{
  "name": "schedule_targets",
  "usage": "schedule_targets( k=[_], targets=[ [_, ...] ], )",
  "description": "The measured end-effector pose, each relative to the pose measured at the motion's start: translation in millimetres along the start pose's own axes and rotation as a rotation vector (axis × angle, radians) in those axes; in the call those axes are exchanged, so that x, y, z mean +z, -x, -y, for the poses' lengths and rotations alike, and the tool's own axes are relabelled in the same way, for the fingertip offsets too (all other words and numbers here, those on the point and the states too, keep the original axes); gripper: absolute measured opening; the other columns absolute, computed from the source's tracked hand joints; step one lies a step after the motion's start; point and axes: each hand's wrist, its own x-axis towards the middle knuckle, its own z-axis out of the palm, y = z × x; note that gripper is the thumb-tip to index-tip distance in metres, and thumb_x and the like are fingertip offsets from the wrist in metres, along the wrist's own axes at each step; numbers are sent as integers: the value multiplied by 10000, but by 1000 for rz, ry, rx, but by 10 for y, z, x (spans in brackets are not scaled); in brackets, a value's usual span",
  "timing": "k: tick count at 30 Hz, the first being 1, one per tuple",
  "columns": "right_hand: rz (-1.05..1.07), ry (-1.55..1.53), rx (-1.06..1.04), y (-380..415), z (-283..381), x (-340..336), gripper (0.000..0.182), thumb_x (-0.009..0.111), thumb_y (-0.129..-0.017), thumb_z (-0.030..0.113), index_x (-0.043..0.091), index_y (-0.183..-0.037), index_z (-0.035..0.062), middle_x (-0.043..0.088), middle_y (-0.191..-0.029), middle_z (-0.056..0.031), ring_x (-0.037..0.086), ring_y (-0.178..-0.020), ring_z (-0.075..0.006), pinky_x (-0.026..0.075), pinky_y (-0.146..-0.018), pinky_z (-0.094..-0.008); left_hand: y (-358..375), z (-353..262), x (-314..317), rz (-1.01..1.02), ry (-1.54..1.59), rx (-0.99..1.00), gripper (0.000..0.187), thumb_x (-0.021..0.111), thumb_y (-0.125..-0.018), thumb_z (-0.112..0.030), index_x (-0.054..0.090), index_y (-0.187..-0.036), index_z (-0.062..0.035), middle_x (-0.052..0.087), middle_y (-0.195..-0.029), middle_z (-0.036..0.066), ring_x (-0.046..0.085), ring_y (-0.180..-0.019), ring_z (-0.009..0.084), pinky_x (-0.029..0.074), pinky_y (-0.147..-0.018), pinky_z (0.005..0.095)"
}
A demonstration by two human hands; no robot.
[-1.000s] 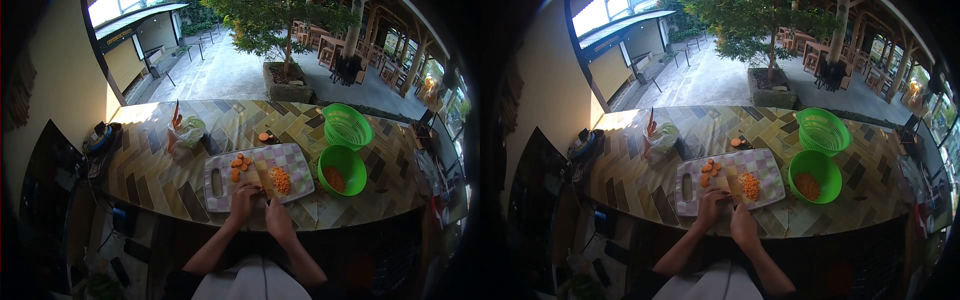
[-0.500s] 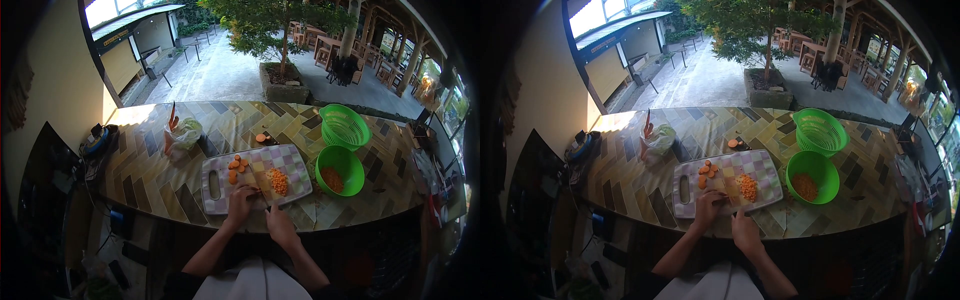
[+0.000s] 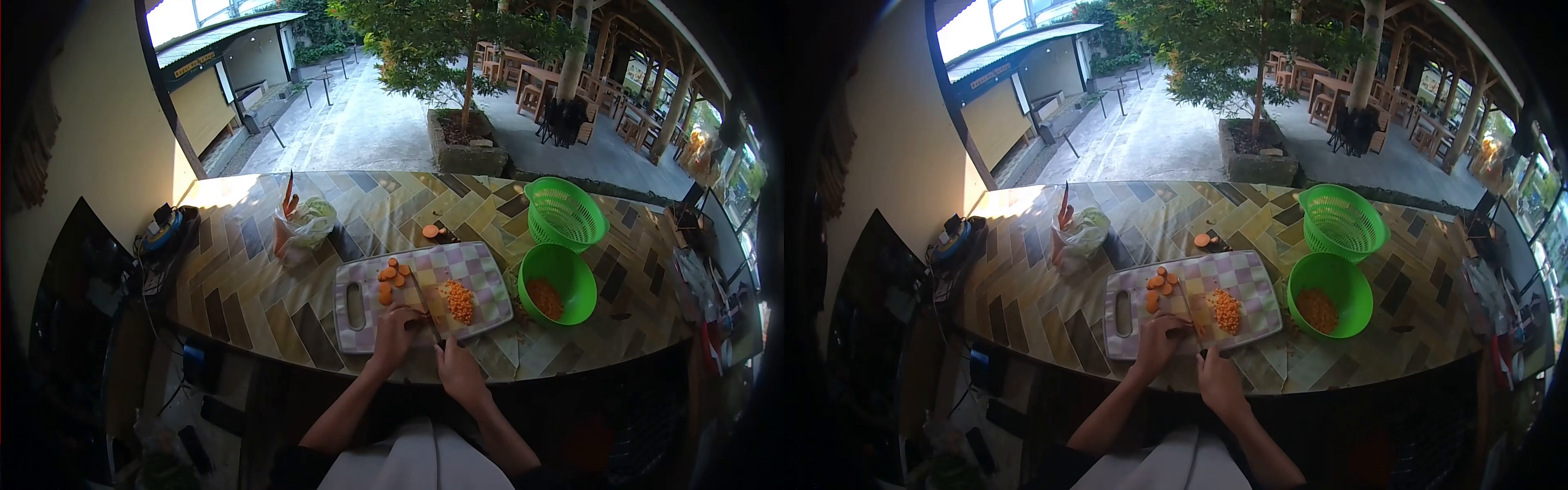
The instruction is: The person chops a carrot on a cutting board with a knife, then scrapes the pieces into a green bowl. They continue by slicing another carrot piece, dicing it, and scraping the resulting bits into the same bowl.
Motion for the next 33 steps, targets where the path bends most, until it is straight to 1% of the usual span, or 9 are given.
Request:
schedule_targets(
  k=[4,7,13,14,17,22,26,28,33],
  targets=[
    [-1,72,107,32,193,48,303,478,-1023,239,469,-1037,-63,648,-814,-300,636,-821,-489,496,-702,-562,-3,9,6,-12,-41,19,139,740,-734,-45,765,-868,-19,739,-909,121,665,-913,285,518,-833,371],
    [-12,97,146,-33,257,95,297,483,-1020,235,466,-1046,-61,653,-841,-301,637,-855,-488,502,-723,-561,-5,57,34,-17,-46,31,141,761,-735,-65,770,-871,-29,741,-896,117,674,-905,272,524,-825,362],
    [-74,-28,53,-120,73,78,313,490,-1016,232,463,-1055,-78,628,-856,-337,613,-877,-502,476,-720,-568,33,30,33,-37,-27,28,144,769,-740,-79,773,-877,-33,743,-900,114,675,-896,269,527,-834,361],
    [-66,-41,37,-109,25,52,318,490,-1017,233,465,-1056,-81,626,-849,-338,610,-870,-504,472,-717,-569,22,28,36,-48,-26,29,143,768,-741,-78,774,-877,-34,743,-901,112,675,-893,268,527,-836,361],
    [-31,-62,10,2,-55,5,331,488,-1017,237,469,-1062,-90,624,-827,-337,605,-847,-510,466,-707,-571,16,-40,13,-38,-1,-13,137,729,-725,-29,749,-856,9,732,-891,140,656,-906,305,523,-832,386],
    [-31,-63,-20,63,-2,5,335,485,-1020,240,469,-1053,-92,626,-797,-333,611,-806,-512,471,-686,-574,-2,37,11,-15,-31,16,127,719,-732,-10,748,-855,-4,729,-890,137,661,-896,294,531,-807,375],
    [-17,-35,12,47,36,94,318,481,-1020,235,466,-1027,-82,630,-798,-336,622,-809,-507,482,-685,-580,0,23,12,-18,-4,-29,149,708,-717,3,747,-860,-14,727,-874,116,656,-880,299,527,-792,370],
    [-13,5,51,44,117,87,309,479,-1021,232,466,-1013,-77,633,-799,-335,627,-810,-504,488,-688,-582,-24,34,7,-1,2,-18,146,705,-720,4,745,-860,-12,724,-866,115,651,-870,301,522,-793,375],
    [-40,49,60,-26,114,137,301,478,-1019,221,466,-1019,-80,638,-799,-329,633,-807,-498,497,-693,-575,-38,35,-34,27,-9,17,130,704,-727,2,737,-853,1,721,-863,123,641,-869,305,514,-801,377]
  ],
)
